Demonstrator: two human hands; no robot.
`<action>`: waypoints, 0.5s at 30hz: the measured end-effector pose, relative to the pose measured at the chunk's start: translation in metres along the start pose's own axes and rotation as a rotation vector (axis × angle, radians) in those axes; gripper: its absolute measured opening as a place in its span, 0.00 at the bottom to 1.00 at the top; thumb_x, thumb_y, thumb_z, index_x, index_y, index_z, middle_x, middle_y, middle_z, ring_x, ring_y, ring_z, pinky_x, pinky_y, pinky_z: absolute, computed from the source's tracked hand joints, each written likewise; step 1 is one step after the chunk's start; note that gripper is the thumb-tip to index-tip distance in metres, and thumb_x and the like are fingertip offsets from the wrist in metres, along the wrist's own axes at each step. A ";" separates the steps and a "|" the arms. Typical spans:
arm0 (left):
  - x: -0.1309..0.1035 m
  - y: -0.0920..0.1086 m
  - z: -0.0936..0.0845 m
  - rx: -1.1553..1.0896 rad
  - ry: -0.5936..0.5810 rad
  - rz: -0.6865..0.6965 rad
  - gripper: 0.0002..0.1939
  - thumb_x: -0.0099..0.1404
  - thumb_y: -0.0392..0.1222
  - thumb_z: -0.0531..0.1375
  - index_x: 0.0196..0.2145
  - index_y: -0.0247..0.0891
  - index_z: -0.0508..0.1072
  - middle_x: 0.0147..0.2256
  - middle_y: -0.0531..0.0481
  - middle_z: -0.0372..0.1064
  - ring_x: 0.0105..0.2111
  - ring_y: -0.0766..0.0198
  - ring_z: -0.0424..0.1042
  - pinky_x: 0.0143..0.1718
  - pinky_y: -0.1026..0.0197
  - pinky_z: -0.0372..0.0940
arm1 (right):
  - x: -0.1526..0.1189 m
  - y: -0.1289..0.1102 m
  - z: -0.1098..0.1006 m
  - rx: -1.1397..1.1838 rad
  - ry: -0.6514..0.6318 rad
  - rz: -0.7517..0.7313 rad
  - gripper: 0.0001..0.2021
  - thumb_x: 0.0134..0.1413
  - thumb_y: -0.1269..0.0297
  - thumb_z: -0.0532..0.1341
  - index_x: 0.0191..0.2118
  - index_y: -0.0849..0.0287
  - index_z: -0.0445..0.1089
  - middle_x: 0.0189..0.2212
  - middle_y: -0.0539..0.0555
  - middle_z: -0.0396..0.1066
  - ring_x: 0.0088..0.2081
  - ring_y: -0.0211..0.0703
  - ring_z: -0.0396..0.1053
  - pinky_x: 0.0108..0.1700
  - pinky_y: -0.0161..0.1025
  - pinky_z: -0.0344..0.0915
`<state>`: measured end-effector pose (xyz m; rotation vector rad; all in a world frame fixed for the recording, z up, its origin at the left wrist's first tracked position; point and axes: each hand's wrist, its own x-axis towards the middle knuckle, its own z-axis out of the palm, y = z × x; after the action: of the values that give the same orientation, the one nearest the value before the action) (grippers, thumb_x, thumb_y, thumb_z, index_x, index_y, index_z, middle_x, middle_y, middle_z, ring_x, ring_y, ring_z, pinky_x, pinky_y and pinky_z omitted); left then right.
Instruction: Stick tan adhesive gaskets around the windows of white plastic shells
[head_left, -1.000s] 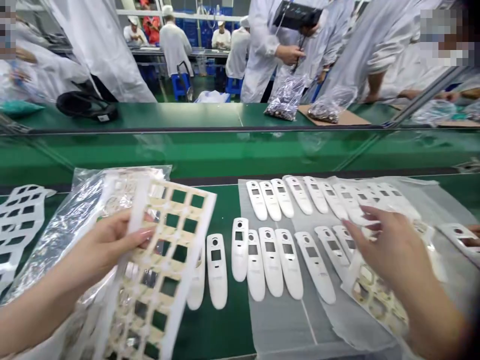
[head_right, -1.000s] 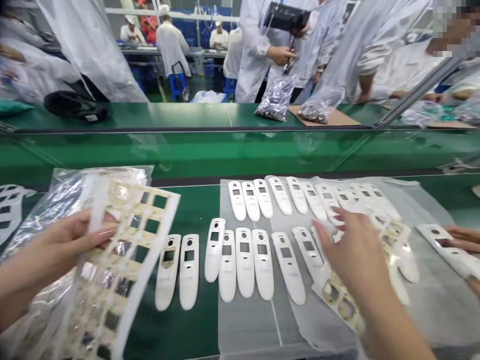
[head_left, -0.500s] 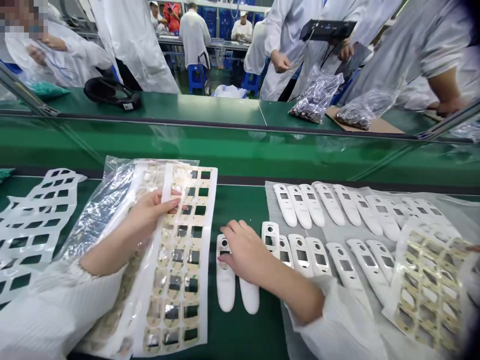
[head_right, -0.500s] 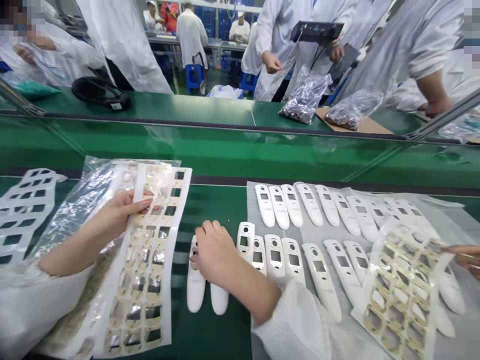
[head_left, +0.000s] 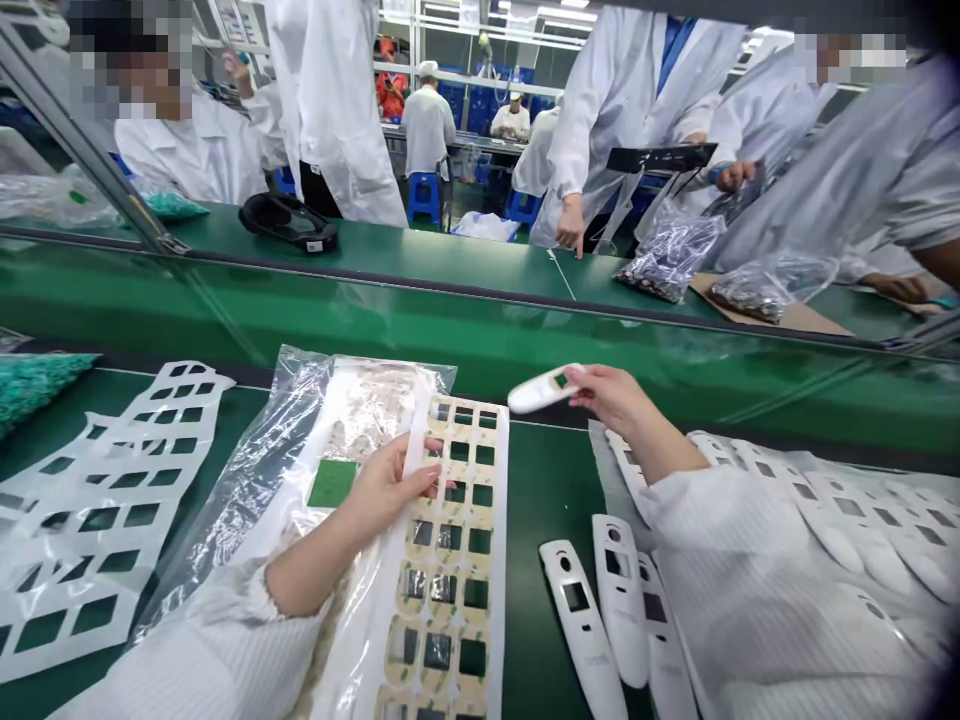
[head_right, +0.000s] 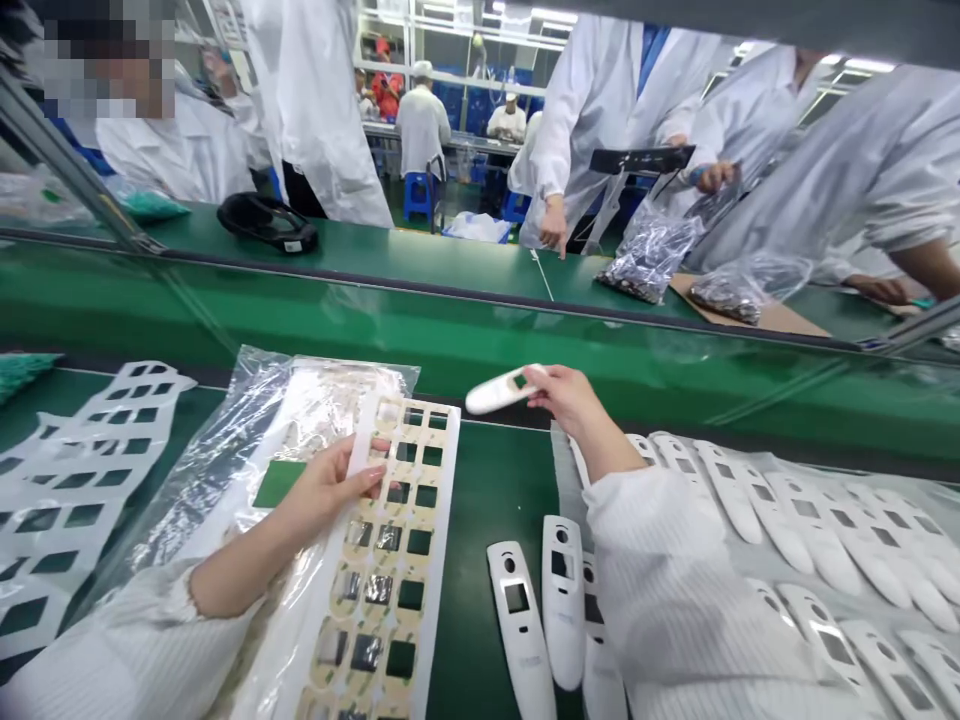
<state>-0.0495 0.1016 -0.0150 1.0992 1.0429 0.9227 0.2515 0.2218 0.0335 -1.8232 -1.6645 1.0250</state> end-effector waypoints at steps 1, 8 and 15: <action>0.000 0.000 0.000 0.011 -0.012 0.004 0.20 0.60 0.47 0.65 0.46 0.36 0.67 0.27 0.53 0.72 0.26 0.66 0.71 0.32 0.63 0.66 | 0.004 -0.002 -0.002 0.033 0.092 -0.011 0.18 0.62 0.57 0.59 0.53 0.60 0.66 0.50 0.58 0.68 0.47 0.45 0.70 0.47 0.48 0.71; -0.016 0.009 0.008 0.068 -0.165 0.085 0.17 0.63 0.49 0.63 0.44 0.35 0.68 0.31 0.50 0.72 0.30 0.63 0.72 0.32 0.62 0.68 | -0.089 -0.021 0.053 0.169 0.292 -0.299 0.23 0.51 0.53 0.67 0.51 0.54 0.69 0.50 0.55 0.72 0.51 0.48 0.69 0.56 0.50 0.65; -0.043 0.034 0.026 0.197 -0.321 0.157 0.13 0.64 0.44 0.63 0.45 0.37 0.73 0.33 0.49 0.73 0.30 0.65 0.71 0.31 0.65 0.66 | -0.168 -0.012 0.077 0.348 0.185 -0.346 0.09 0.55 0.57 0.63 0.41 0.52 0.73 0.24 0.46 0.72 0.24 0.37 0.70 0.29 0.37 0.70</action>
<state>-0.0386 0.0618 0.0295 1.4572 0.8010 0.7449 0.1863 0.0490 0.0317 -1.3099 -1.5105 0.8969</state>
